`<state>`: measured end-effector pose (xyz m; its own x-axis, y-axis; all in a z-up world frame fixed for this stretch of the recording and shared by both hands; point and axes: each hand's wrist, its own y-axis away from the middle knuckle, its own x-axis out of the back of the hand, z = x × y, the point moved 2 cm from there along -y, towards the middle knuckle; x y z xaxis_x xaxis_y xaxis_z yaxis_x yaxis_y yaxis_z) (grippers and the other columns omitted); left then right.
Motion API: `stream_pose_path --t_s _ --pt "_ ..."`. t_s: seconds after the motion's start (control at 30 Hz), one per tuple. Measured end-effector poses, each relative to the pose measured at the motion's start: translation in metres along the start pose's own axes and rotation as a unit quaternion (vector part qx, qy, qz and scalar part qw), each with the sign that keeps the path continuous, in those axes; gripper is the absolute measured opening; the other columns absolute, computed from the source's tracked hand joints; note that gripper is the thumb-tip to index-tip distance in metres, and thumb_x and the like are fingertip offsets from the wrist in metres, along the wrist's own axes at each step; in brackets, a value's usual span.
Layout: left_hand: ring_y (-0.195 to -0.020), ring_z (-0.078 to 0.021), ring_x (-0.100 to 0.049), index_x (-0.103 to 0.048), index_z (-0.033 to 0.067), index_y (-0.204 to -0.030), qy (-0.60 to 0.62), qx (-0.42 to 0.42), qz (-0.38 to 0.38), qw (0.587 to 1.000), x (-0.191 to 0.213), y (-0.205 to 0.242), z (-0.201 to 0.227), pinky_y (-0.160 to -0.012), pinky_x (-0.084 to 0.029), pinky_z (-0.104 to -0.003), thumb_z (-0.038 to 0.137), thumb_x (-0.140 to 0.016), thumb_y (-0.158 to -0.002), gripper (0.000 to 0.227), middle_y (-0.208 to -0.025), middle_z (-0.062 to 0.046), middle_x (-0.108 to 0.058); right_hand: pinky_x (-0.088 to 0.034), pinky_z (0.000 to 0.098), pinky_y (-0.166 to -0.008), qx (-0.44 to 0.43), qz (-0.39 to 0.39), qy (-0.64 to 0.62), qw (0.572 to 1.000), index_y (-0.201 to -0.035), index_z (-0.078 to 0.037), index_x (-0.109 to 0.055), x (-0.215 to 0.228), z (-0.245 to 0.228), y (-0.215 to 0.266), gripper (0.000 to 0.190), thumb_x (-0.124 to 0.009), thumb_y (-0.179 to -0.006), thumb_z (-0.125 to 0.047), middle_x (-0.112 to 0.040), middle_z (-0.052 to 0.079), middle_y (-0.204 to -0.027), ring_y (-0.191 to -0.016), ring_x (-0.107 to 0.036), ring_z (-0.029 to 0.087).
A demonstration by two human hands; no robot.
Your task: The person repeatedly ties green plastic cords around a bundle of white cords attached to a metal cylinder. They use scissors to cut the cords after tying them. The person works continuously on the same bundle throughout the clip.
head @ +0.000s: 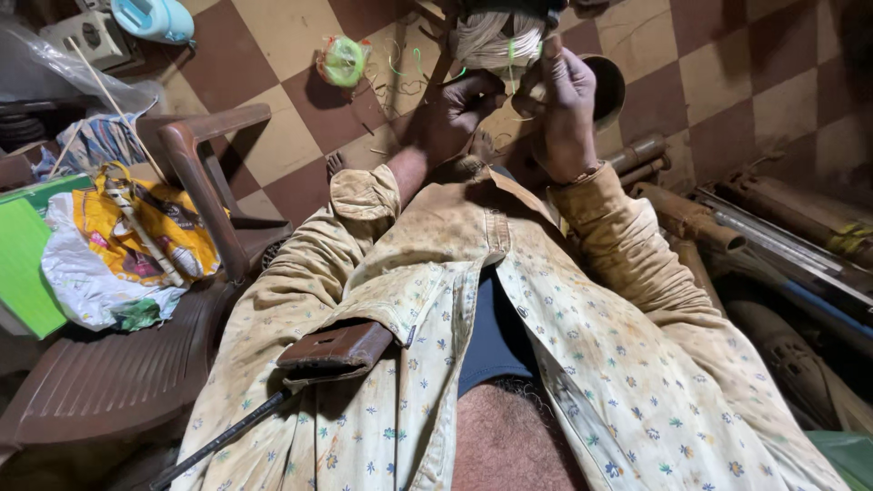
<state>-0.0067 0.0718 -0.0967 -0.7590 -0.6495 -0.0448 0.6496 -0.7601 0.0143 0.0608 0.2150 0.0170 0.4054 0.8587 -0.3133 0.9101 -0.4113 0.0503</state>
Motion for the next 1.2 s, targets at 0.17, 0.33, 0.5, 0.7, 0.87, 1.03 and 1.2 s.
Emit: stream_pose_path --t_s 0.17,0.33,0.5,0.7,0.87,1.03,1.2 --pt "-0.092 -0.0127 -0.068 -0.068 0.0030 -0.113 -0.009 -0.039 -0.022 0.999 -0.013 0.007 -0.014 -0.082 -0.056 -0.028 0.010 -0.070 -0.105 0.011 -0.100 -0.007 -0.075 -0.035 0.0247 -0.056 -0.026 0.033 -0.053 0.998 -0.095 -0.005 -0.059 -0.001 -0.009 0.005 0.032 -0.060 -0.112 -0.032 -0.055 0.003 -0.080 -0.062 -0.043 0.009" --pt "-0.101 -0.0096 -0.069 -0.067 0.0015 -0.120 -0.009 -0.117 -0.013 0.993 -0.006 0.006 -0.016 -0.085 -0.056 -0.028 0.015 -0.069 -0.105 0.020 -0.111 -0.007 -0.074 -0.041 0.0278 -0.060 0.016 -0.010 -0.035 0.999 -0.092 -0.004 -0.060 -0.011 -0.032 0.014 0.040 -0.062 -0.116 -0.037 -0.060 0.005 -0.076 -0.061 -0.051 0.010" --pt "-0.081 -0.0071 -0.059 -0.072 0.0028 -0.107 0.091 -0.030 -0.032 0.995 -0.003 -0.007 -0.020 -0.071 -0.049 -0.026 0.023 -0.065 -0.109 0.022 -0.087 -0.005 -0.063 -0.047 0.0410 -0.087 0.202 -0.104 0.404 0.886 -0.087 -0.001 -0.066 -0.023 -0.040 0.034 0.036 -0.067 -0.101 -0.034 -0.059 0.016 -0.105 -0.102 -0.053 0.028" --pt "-0.079 -0.0066 -0.067 -0.075 0.0011 -0.103 0.122 0.005 -0.040 0.992 -0.012 -0.013 -0.005 -0.070 -0.055 -0.023 0.028 -0.067 -0.106 0.028 -0.087 -0.003 -0.073 -0.048 0.0498 -0.102 0.206 -0.239 0.538 0.781 -0.091 -0.002 -0.072 -0.009 -0.025 0.072 0.030 -0.076 -0.097 -0.030 -0.056 0.018 -0.126 -0.126 -0.050 0.036" --pt "-0.063 -0.0122 -0.071 -0.075 -0.0004 -0.102 0.292 0.198 -0.038 0.935 0.001 0.003 -0.007 -0.054 -0.058 -0.027 0.022 -0.069 -0.097 0.024 -0.079 -0.008 -0.076 -0.056 0.0313 -0.087 0.088 -0.008 0.330 0.940 -0.098 -0.002 -0.068 0.023 0.012 0.061 0.036 -0.052 -0.113 -0.030 -0.060 0.011 -0.121 -0.104 -0.065 0.017" --pt "-0.079 -0.0123 -0.075 -0.074 -0.0037 -0.114 0.257 0.146 -0.072 0.953 0.010 0.017 -0.009 -0.072 -0.063 -0.027 0.013 -0.071 -0.100 0.022 -0.093 -0.008 -0.078 -0.057 0.0289 -0.080 -0.254 -0.042 -0.108 0.960 -0.110 0.000 -0.065 0.036 0.072 0.033 0.020 -0.059 -0.112 -0.019 -0.066 0.009 -0.102 -0.087 -0.066 0.013" --pt "-0.088 -0.0129 -0.075 -0.077 -0.0015 -0.113 0.136 0.055 -0.054 0.988 0.018 0.021 -0.002 -0.079 -0.063 -0.028 0.010 -0.071 -0.103 0.016 -0.099 -0.009 -0.078 -0.056 0.0288 -0.089 -0.084 -0.024 -0.042 0.995 -0.117 0.001 -0.066 0.043 0.092 0.037 0.009 -0.060 -0.112 -0.004 -0.067 0.003 -0.104 -0.095 -0.065 0.011"
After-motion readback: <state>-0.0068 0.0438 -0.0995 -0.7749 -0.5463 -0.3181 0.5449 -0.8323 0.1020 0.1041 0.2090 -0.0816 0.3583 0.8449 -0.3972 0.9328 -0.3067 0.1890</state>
